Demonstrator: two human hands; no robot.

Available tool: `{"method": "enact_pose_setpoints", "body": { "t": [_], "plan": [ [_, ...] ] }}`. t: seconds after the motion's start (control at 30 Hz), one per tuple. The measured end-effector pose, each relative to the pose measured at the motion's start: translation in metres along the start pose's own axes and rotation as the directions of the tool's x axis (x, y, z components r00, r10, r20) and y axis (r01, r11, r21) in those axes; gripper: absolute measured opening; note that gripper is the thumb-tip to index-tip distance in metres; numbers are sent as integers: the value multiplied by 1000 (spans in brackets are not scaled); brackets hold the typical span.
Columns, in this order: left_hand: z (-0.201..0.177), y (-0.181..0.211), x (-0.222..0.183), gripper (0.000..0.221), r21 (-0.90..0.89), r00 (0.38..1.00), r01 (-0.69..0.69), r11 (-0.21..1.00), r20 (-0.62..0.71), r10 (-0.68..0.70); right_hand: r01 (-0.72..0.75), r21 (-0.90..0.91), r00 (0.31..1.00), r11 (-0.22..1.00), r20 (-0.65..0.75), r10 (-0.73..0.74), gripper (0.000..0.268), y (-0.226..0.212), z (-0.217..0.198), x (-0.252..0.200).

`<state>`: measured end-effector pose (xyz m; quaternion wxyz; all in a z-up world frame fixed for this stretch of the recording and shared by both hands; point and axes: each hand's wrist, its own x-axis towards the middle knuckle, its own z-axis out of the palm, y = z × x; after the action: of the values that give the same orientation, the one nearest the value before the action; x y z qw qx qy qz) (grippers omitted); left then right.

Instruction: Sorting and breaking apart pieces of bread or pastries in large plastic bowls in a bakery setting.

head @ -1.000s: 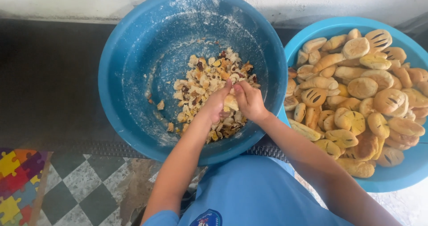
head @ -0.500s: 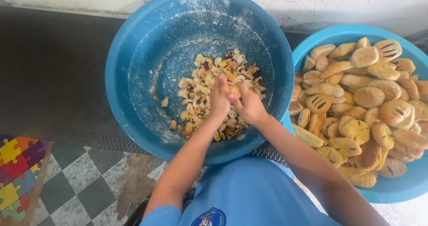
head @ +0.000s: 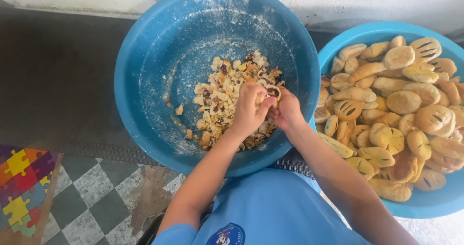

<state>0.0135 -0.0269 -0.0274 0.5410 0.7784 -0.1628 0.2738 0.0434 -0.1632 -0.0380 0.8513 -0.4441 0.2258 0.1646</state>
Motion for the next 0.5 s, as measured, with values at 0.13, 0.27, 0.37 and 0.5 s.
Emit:
{"method": "enact_pose_setpoints", "body": {
  "t": [0.13, 0.27, 0.37, 0.5],
  "plan": [
    [-21, 12, 12, 45, 52, 987, 124, 991, 97, -129, 71, -170, 997, 983, 34, -66, 14, 0, 20, -24],
    [-20, -12, 4, 50, 271, 994, 42, 962, 90, -69, 110, -145, 954, 983, 293, -64, 39, 2, 17, -28],
    [-14, -28, 3, 26, 220, 975, 216, 951, -5, -220, 49, -106, 926, 993, 378, -6, 44, -7, 26, -34],
    [-34, 7, 24, 42, -143, 779, 615, 776, -41, -625, 379, -419, 867, 825, 473, -158, 76, -5, 27, -48]
  ]
}}
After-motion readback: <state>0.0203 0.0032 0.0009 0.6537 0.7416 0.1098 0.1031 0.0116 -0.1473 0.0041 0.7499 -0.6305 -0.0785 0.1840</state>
